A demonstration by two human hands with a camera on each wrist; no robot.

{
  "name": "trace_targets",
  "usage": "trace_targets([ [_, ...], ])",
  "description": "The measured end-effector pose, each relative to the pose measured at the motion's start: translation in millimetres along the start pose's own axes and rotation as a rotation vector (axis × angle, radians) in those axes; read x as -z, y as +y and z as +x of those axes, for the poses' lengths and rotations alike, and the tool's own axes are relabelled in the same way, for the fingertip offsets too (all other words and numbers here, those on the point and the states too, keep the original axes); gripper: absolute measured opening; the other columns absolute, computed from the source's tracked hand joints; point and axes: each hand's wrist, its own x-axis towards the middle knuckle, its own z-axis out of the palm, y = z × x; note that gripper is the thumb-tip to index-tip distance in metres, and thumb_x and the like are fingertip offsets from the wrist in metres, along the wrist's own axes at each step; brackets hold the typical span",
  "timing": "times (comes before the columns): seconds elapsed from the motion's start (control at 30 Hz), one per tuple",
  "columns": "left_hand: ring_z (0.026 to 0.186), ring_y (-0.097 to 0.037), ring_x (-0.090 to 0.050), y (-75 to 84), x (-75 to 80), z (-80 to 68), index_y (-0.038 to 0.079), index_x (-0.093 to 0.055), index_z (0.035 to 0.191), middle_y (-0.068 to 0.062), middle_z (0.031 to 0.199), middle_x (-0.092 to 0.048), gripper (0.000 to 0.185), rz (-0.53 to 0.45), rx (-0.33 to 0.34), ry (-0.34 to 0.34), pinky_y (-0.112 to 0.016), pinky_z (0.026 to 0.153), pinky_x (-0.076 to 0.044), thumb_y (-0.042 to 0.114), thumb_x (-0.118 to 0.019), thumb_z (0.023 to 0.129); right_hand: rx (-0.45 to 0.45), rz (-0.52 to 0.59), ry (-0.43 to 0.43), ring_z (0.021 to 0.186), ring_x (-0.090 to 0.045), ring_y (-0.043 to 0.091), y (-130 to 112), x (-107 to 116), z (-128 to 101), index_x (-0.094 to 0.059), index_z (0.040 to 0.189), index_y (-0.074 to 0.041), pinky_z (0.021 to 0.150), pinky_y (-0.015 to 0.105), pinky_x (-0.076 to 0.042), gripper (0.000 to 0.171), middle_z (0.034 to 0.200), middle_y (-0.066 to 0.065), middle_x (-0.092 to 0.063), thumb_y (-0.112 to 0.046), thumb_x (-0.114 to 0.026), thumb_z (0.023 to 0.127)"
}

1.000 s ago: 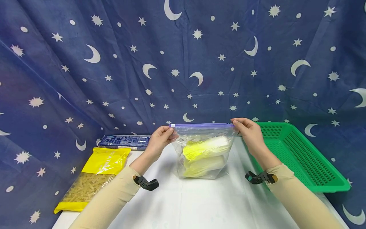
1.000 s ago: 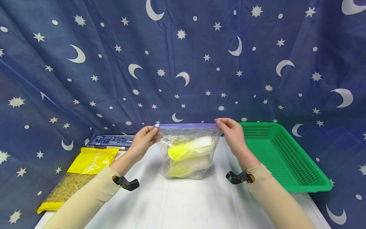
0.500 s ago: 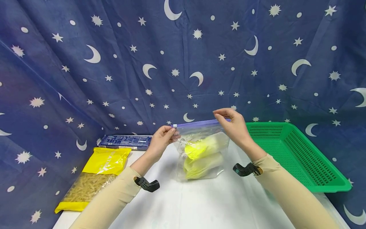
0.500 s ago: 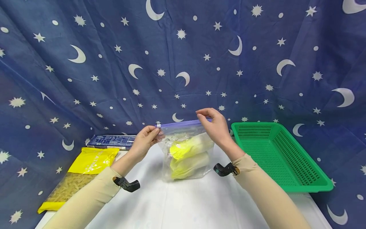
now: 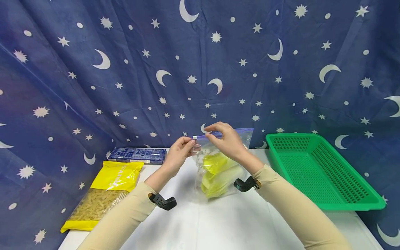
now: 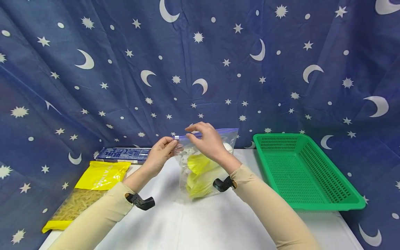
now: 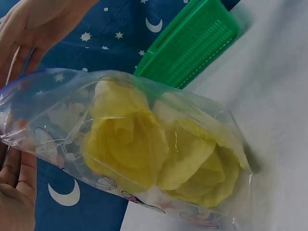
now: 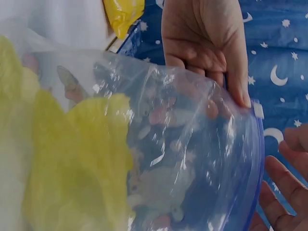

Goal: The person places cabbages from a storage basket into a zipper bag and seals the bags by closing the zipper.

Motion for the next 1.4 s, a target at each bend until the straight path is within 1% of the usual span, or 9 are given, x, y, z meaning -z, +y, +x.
trace_targets([
  [0.13, 0.096, -0.017, -0.072, -0.5, -1.5, 0.4, 0.000, -0.055, 0.115, -0.016, 0.111, -0.072, 0.017, -0.001, -0.015, -0.025, -0.038, 0.094, -0.058, 0.016, -0.054, 0.108, 0.005, -0.063, -0.063, 0.120, -0.054, 0.020, -4.6, -10.1, 6.0, -0.075, 0.119, -0.016, 0.097, 0.044, -0.050, 0.024, 0.120, -0.005, -0.069, -0.026, -0.071, 0.098],
  [0.23, 0.096, -0.017, -0.072, -0.6, -3.0, 0.7, -0.001, -0.055, 0.116, -0.017, 0.112, -0.072, 0.018, 0.006, -0.023, -0.035, -0.038, 0.093, -0.058, 0.015, -0.054, 0.108, 0.008, -0.081, -0.090, 0.116, -0.055, 0.020, -6.3, -15.1, 9.4, -0.076, 0.117, -0.015, 0.097, 0.043, -0.050, 0.023, 0.115, -0.004, -0.070, -0.025, -0.070, 0.097],
  [0.4, 0.095, -0.016, -0.072, 0.7, -5.3, 0.5, 0.000, -0.057, 0.116, -0.017, 0.114, -0.072, 0.016, 0.012, -0.025, -0.038, -0.036, 0.091, -0.059, 0.012, -0.053, 0.108, 0.010, -0.067, -0.100, 0.106, -0.060, 0.017, -6.7, -19.2, 13.0, -0.078, 0.110, -0.015, 0.093, 0.039, -0.052, 0.017, 0.104, -0.006, -0.071, -0.024, -0.070, 0.097],
  [0.53, 0.095, -0.016, -0.072, 1.4, -7.1, 1.2, 0.000, -0.058, 0.116, -0.017, 0.114, -0.072, 0.016, 0.022, -0.019, -0.034, -0.035, 0.090, -0.059, 0.012, -0.053, 0.108, -0.005, -0.043, -0.102, 0.099, -0.064, 0.014, -5.4, -20.4, 13.5, -0.077, 0.106, -0.015, 0.091, 0.036, -0.055, 0.014, 0.101, -0.006, -0.070, -0.023, -0.071, 0.097],
  [0.73, 0.094, -0.015, -0.072, 3.8, -9.4, 1.9, -0.001, -0.060, 0.118, -0.013, 0.110, -0.073, 0.019, 0.073, -0.025, -0.002, -0.031, 0.090, -0.058, 0.014, -0.055, 0.107, -0.031, -0.036, -0.071, 0.093, -0.064, 0.014, -3.9, -21.1, 11.4, -0.075, 0.103, -0.013, 0.087, 0.033, -0.056, 0.012, 0.100, -0.003, -0.069, -0.021, -0.073, 0.095],
  [1.0, 0.091, -0.017, -0.073, 6.4, -13.2, 5.5, -0.002, -0.059, 0.116, -0.015, 0.104, -0.073, 0.018, 0.106, -0.112, 0.018, -0.030, 0.085, -0.059, 0.013, -0.059, 0.105, -0.042, -0.039, -0.033, 0.087, -0.059, 0.016, -3.3, -18.9, 8.4, -0.073, 0.099, -0.014, 0.079, 0.032, -0.054, 0.010, 0.096, -0.003, -0.066, -0.022, -0.071, 0.092],
  [1.17, 0.089, -0.020, -0.070, 11.5, -16.0, 7.9, 0.000, -0.062, 0.112, -0.013, 0.100, -0.072, 0.017, 0.174, -0.170, 0.015, -0.029, 0.081, -0.060, 0.015, -0.063, 0.104, 0.005, -0.101, 0.026, 0.079, -0.054, 0.016, -2.9, -17.6, 7.9, -0.069, 0.093, -0.015, 0.069, 0.031, -0.048, 0.008, 0.086, -0.002, -0.059, -0.021, -0.072, 0.089],
  [1.27, 0.089, -0.020, -0.068, 15.7, -16.7, 8.0, 0.004, -0.063, 0.111, -0.011, 0.103, -0.069, 0.016, 0.232, -0.190, 0.010, -0.031, 0.080, -0.061, 0.018, -0.062, 0.104, 0.053, -0.143, 0.059, 0.076, -0.052, 0.015, -2.3, -17.3, 7.9, -0.067, 0.091, -0.015, 0.066, 0.031, -0.045, 0.011, 0.083, -0.003, -0.056, -0.022, -0.075, 0.087],
  [1.4, 0.092, -0.020, -0.068, 18.3, -17.1, 7.5, 0.006, -0.065, 0.111, -0.009, 0.108, -0.065, 0.016, 0.289, -0.226, 0.002, -0.033, 0.082, -0.060, 0.020, -0.062, 0.104, 0.093, -0.151, 0.074, 0.074, -0.051, 0.014, -0.6, -16.5, 6.6, -0.065, 0.089, -0.016, 0.063, 0.030, -0.044, 0.012, 0.081, -0.003, -0.055, -0.023, -0.075, 0.087],
])
